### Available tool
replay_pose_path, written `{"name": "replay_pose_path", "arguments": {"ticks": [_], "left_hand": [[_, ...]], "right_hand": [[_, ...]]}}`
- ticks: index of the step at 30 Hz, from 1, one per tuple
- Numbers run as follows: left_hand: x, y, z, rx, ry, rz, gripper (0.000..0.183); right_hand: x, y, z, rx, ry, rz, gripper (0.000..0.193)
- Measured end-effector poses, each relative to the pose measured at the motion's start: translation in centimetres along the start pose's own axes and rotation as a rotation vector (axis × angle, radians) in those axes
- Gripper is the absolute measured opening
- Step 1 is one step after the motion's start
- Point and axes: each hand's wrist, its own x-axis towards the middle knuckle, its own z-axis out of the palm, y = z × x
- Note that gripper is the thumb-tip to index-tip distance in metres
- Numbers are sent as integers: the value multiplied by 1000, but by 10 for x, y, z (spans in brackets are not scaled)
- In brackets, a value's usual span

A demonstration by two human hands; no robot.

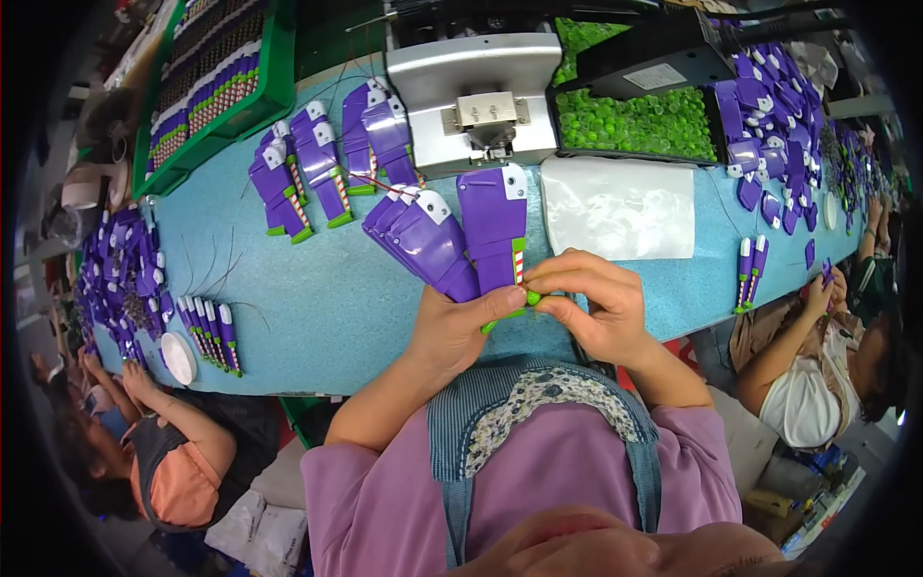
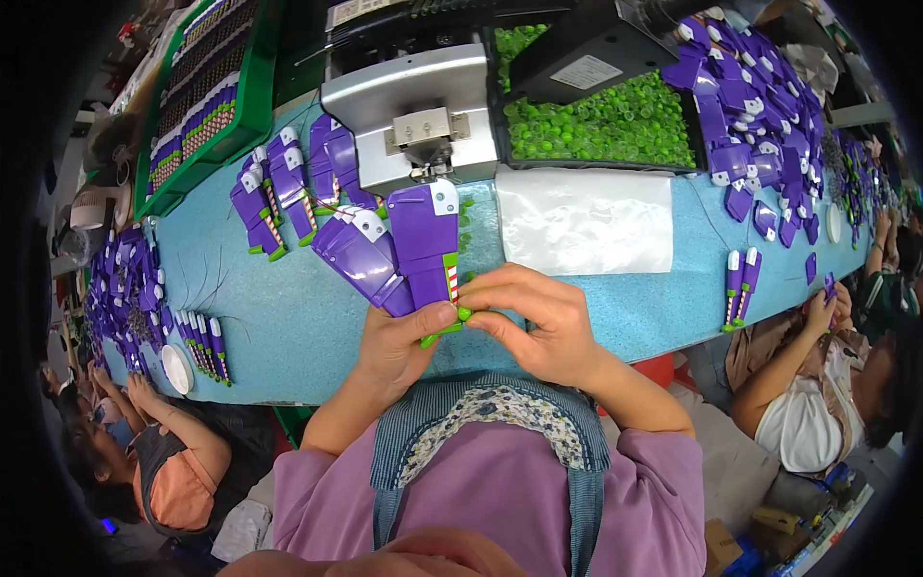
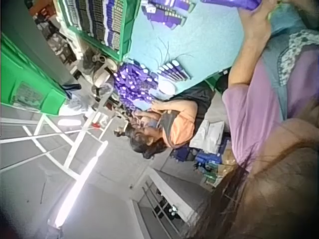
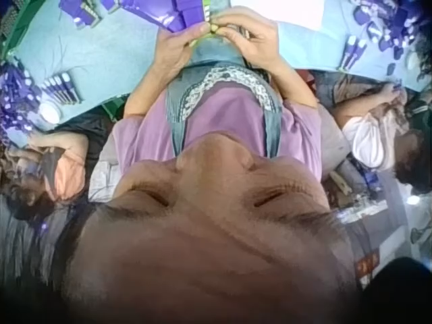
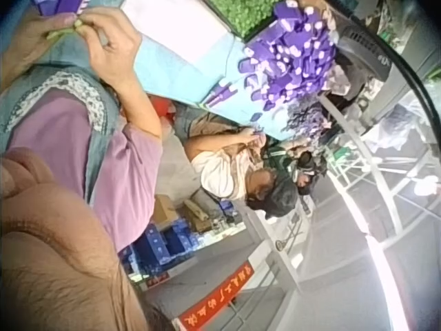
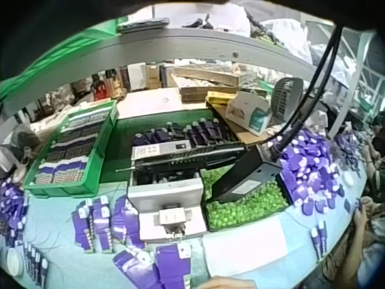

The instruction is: The person assembles plastic toy housings by inserting small green plastic parts and wires into them, then securing the components with screws using an electric screwdriver.

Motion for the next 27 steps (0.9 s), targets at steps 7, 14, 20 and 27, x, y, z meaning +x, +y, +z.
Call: {"name": "replay_pose_path", "arguments": {"ticks": [7, 14, 20, 27], "left_hand": [[7, -11, 11, 107, 31, 6, 34], [9, -16, -9, 118, 50, 151, 22], [8, -14, -6, 44, 70, 132, 28], [9, -21, 6, 458, 110, 375, 15]], "right_hand": [[-8, 3, -23, -245, 118, -60, 20], [-23, 56, -103, -1000, 304, 68, 17], [-16, 55, -98, -1115, 255, -4, 18], [-18, 15, -55, -190, 309, 166, 16]]}}
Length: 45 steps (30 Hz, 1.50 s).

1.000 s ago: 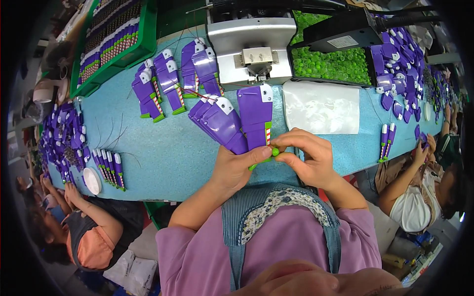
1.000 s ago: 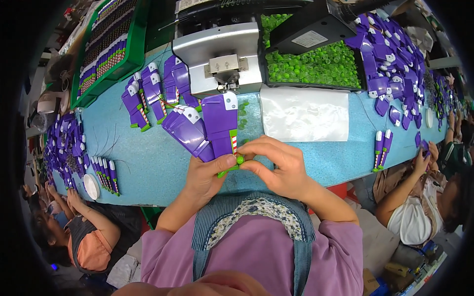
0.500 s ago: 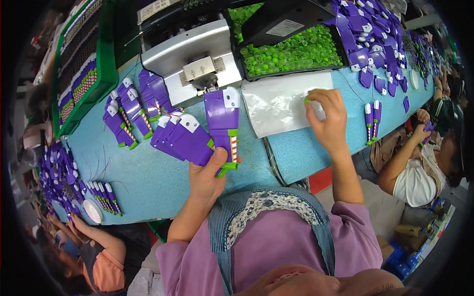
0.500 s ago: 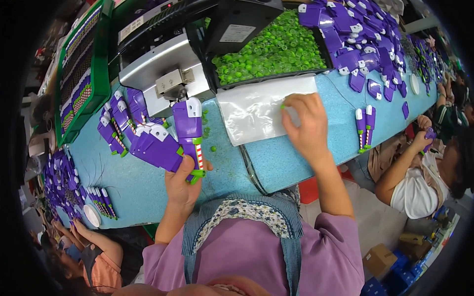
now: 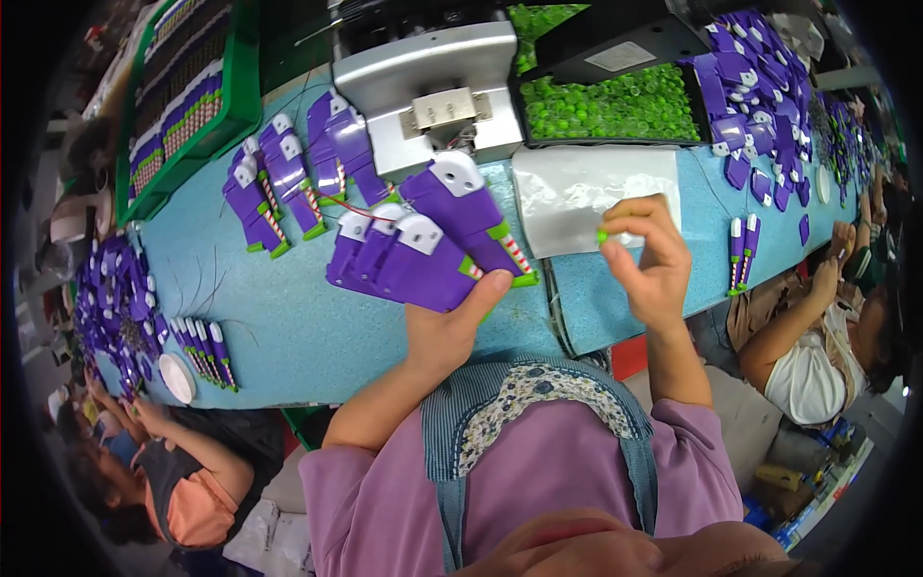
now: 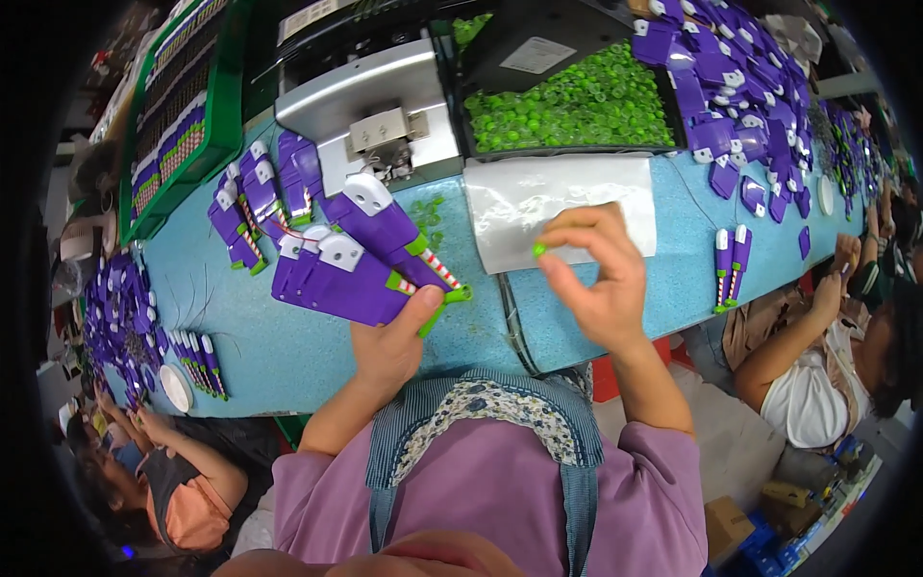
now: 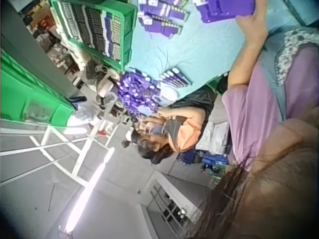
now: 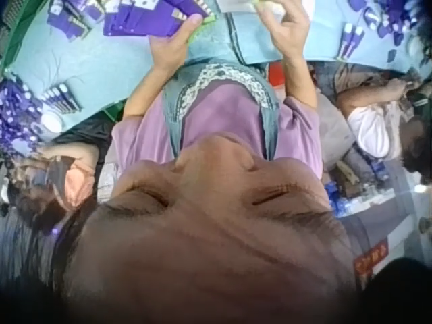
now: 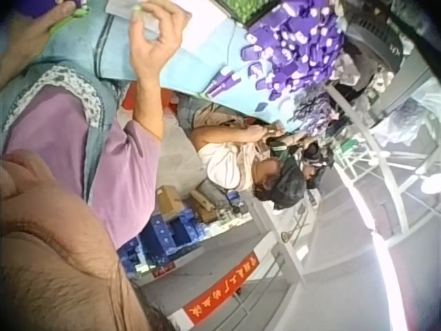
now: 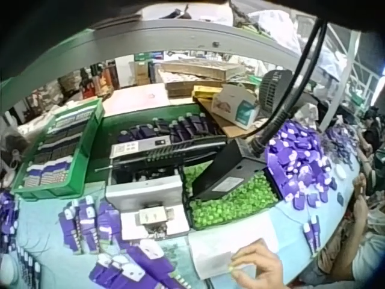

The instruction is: The person assembles plastic toy housings by inserting small green plastic parts and wires into them, then securing the components with screws using an electric screwdriver.

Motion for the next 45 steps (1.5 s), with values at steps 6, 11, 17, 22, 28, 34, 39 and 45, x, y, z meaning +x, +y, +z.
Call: {"name": "replay_pose_path", "arguments": {"ticks": [6, 11, 17, 22, 28, 34, 39, 45], "left_hand": [[-8, 0, -4, 169, -25, 151, 17], [-9, 3, -7, 331, -54, 239, 15], [-11, 4, -3, 358, -46, 261, 14], [-6, 4, -27, 326, -80, -24, 28], [38, 74, -71, 15, 120, -32, 39], [169, 153, -95, 267, 207, 63, 30], [321, 148, -103, 218, 60, -195, 25], [429, 87, -109, -12, 214, -164, 14]], "right_hand": [[-8, -17, 32, 404, -167, 66, 17], [-9, -18, 37, 283, -226, 23, 18], [-18, -14, 42, 188, -156, 7, 13], [-9, -11, 50, 322, -305, 172, 12], [34, 3, 66, -25, -277, -58, 11], [36, 22, 78, -266, -390, -280, 23], [32, 19, 82, -297, -402, -349, 22], [39, 12, 85, -197, -341, -219, 18]]}}
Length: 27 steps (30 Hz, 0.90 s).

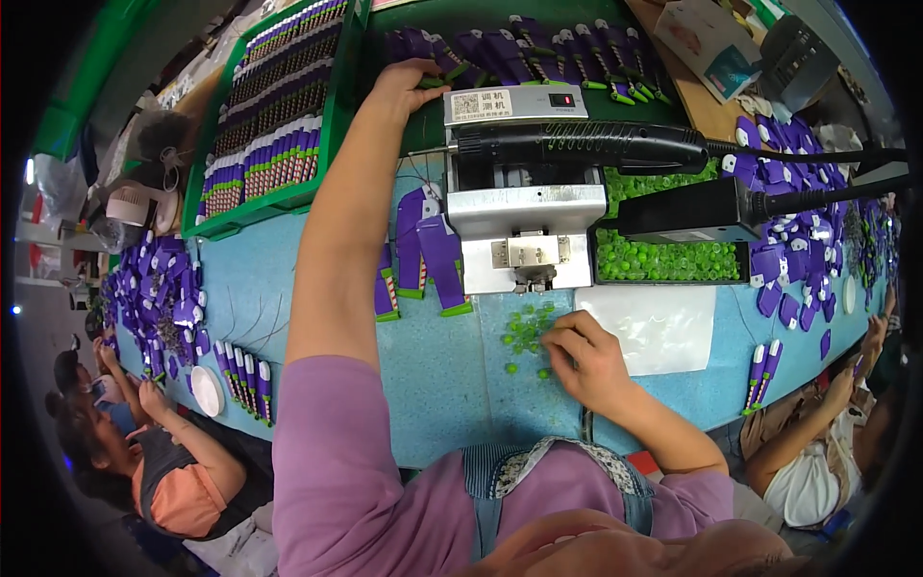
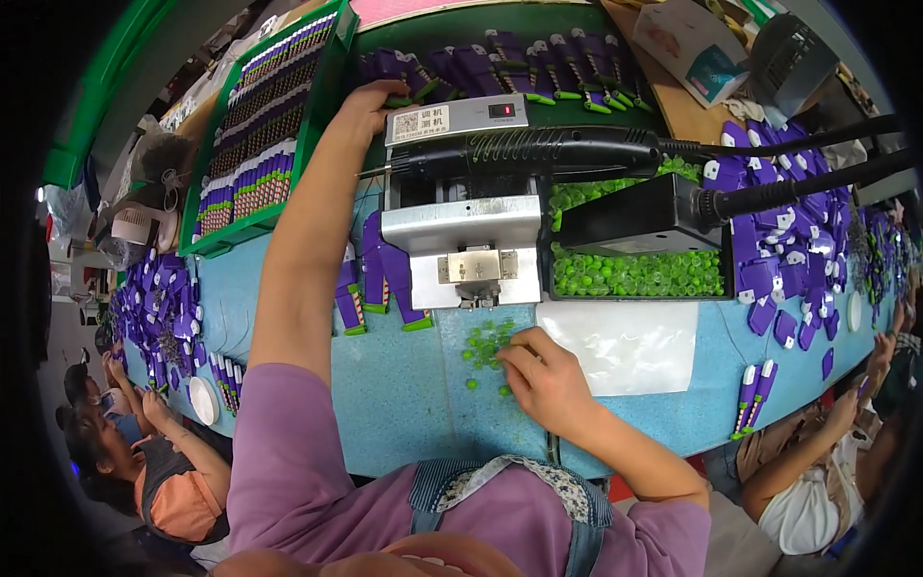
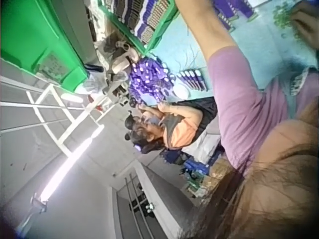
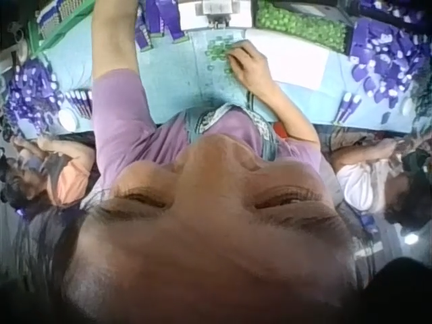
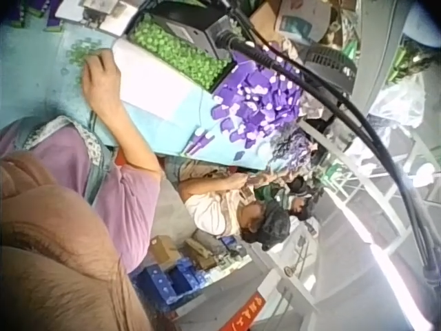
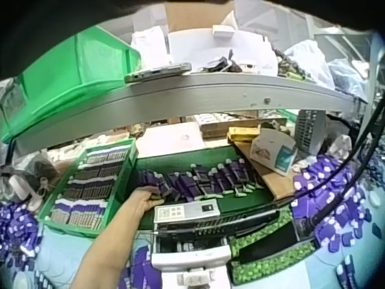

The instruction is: The person assembles plastic toy housings by inserting small green plastic parts and wires into them, then securing the components with screws using an electric screwdriver.

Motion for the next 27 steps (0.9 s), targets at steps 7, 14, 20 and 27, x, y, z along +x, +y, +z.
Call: {"name": "replay_pose_path", "arguments": {"ticks": [7, 14, 20, 27], "left_hand": [[-160, 27, -15, 432, -96, 269, 20], [-309, -47, -111, 1445, 566, 905, 44], [-323, -95, -140, 1086, 589, 449, 41], [-389, -108, -41, -65, -23, 219, 10]], "right_hand": [[-5, -13, -25, 91, 88, 90, 19], [-14, -18, -21, 204, 139, 152, 14], [-25, -23, -13, 311, 157, 119, 17], [-38, -36, -20, 395, 170, 69, 23]]}}
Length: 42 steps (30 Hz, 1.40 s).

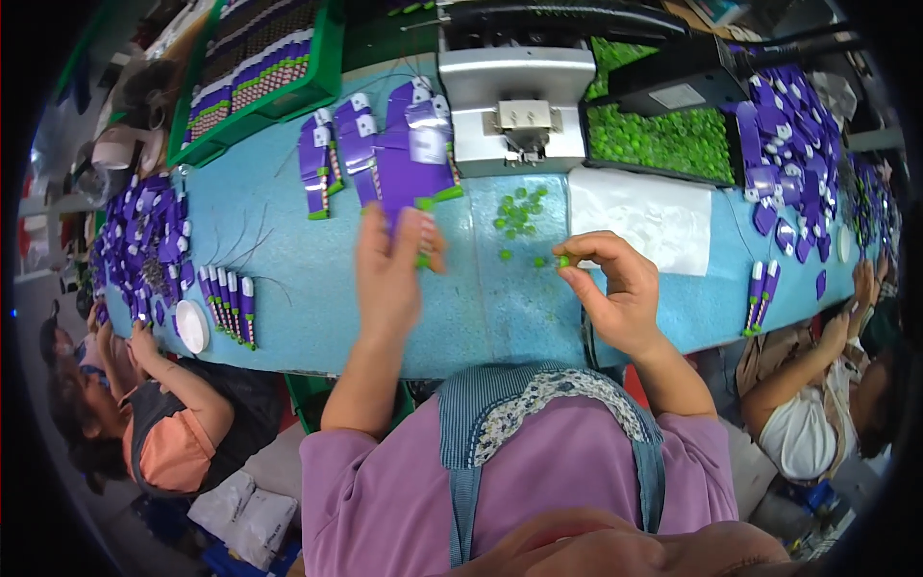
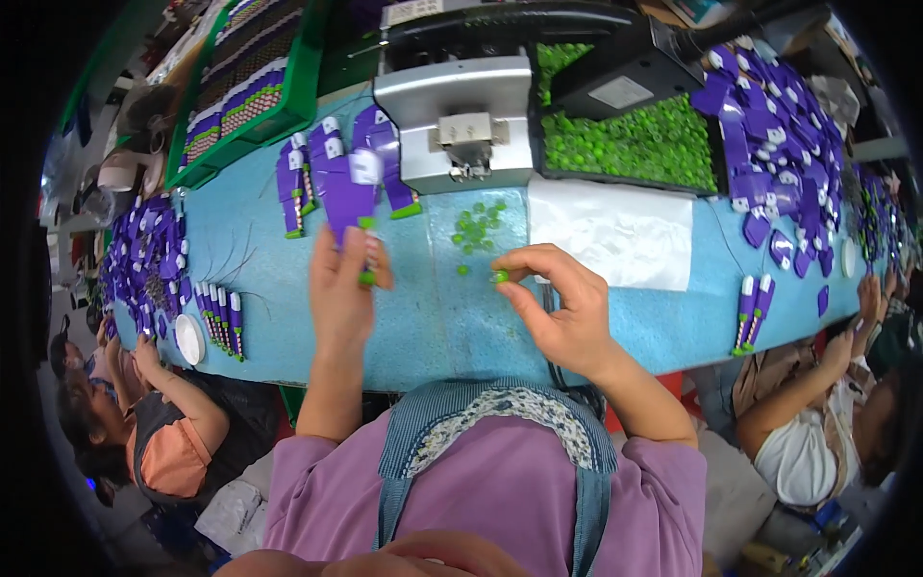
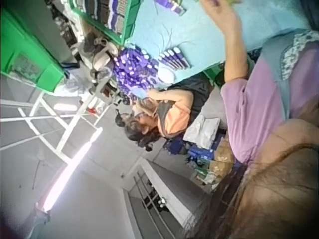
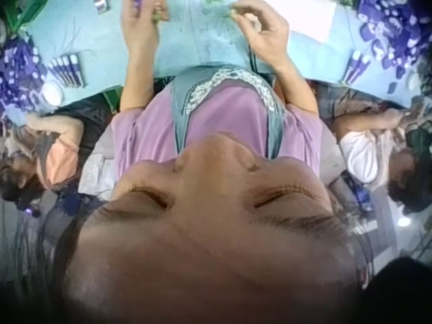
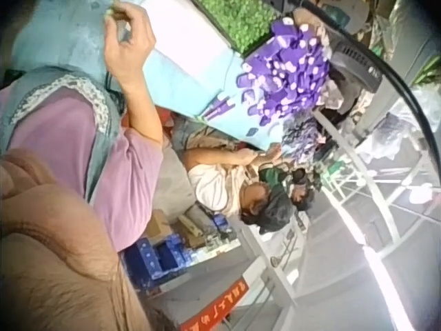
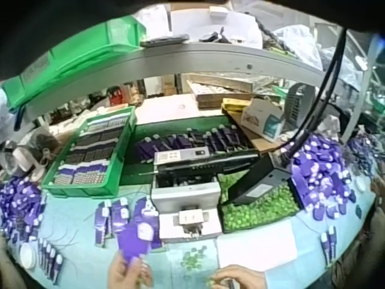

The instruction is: The person assembles plastic toy housings by inserting small green plastic parts and wires into them, then securing the components with screws using an electric screwdriver.

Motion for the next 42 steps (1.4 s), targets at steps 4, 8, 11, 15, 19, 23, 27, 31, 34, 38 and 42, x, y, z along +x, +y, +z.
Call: {"name": "replay_pose_path", "arguments": {"ticks": [4, 8, 11, 15, 19, 23, 27, 31, 34, 38, 42], "left_hand": [[-35, -6, 42, -62, -274, -312, 30], [-34, -14, 47, -97, -324, -443, 39], [-35, -17, 50, -125, -352, -483, 40], [-35, -20, 58, -184, -345, -511, 40], [-34, -28, 66, -107, -392, -481, 33], [-31, -34, 69, -61, -384, -339, 25], [-30, -35, 64, -20, -421, -375, 31], [-32, -38, 63, -50, -483, -356, 35], [-35, -37, 62, 26, -478, -215, 41], [-39, -46, 68, -76, -428, -33, 30], [-44, -41, 64, 37, -447, 42, 30]], "right_hand": [[-1, -10, 3, -89, -29, -151, 29], [-4, -10, 2, -182, -13, -237, 30], [-10, -6, 2, -150, 28, -191, 29], [-6, -5, -7, -188, 27, -196, 24], [-9, -4, -20, -233, -2, -154, 23], [-9, 18, -63, -642, 196, -131, 17], [-12, 42, -101, -989, 209, -63, 17], [-9, 49, -102, -1133, 157, -58, 18], [-7, 35, -96, -1028, 211, -99, 16], [-12, 10, -72, -404, 170, 81, 14], [-15, -3, -49, -23, 43, 94, 14]]}}
